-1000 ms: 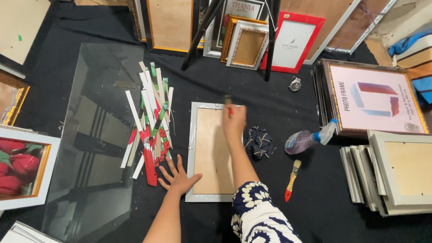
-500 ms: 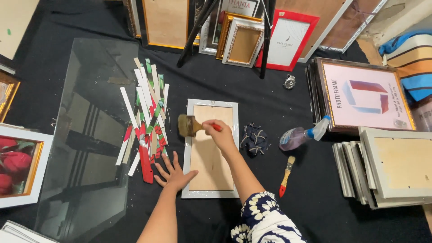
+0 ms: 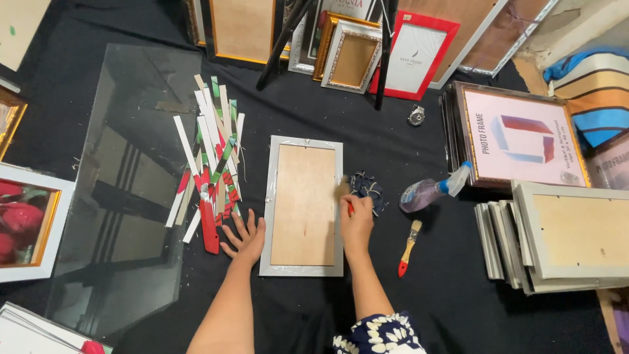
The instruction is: The person assembles a photo frame by placing a tulip print and a cardboard backing into a silver frame, then brushing the glass and backing. The person flips the frame to show the finished front and brushes the surface again.
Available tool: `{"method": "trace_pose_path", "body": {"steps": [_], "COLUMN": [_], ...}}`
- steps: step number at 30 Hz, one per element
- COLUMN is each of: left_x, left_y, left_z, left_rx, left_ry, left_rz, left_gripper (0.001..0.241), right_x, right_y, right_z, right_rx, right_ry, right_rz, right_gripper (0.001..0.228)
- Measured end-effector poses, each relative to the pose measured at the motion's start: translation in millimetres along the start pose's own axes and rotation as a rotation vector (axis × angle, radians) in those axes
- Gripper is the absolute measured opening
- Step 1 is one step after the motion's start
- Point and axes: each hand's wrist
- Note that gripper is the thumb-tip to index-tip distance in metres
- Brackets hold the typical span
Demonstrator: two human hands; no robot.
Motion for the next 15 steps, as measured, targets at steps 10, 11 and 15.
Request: {"method": "trace_pose_path", "body": {"steps": [10,11,15], "left_x": [0,-2,31], "left_y": [-3,-5,28], "left_z": [-5,-7,50], "left_rx": [0.039,0.042,-0.033], "left_ry": [0.006,0.004,0.054], "left_rz": [-0.015,-0.034,0.071], "left_gripper": [0.069,0.070,0.070], "right_x": [28,9,8], "right_y": [-11,18,16], "right_z": [44,49,74], "right_rx": [-0.212,-0.078,-0.156], "right_ry": [0.097,0.088,0.201], "right_rz": [-0.227,-0.015,-0.203], "right_gripper": [0.009,0.009,0.012]}}
Point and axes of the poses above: each hand's wrist, its own z-axis away from the middle knuckle, its own y-axis out of the back of the hand, x = y × z, and after that the axes turned 5 degrees about z, right-handed
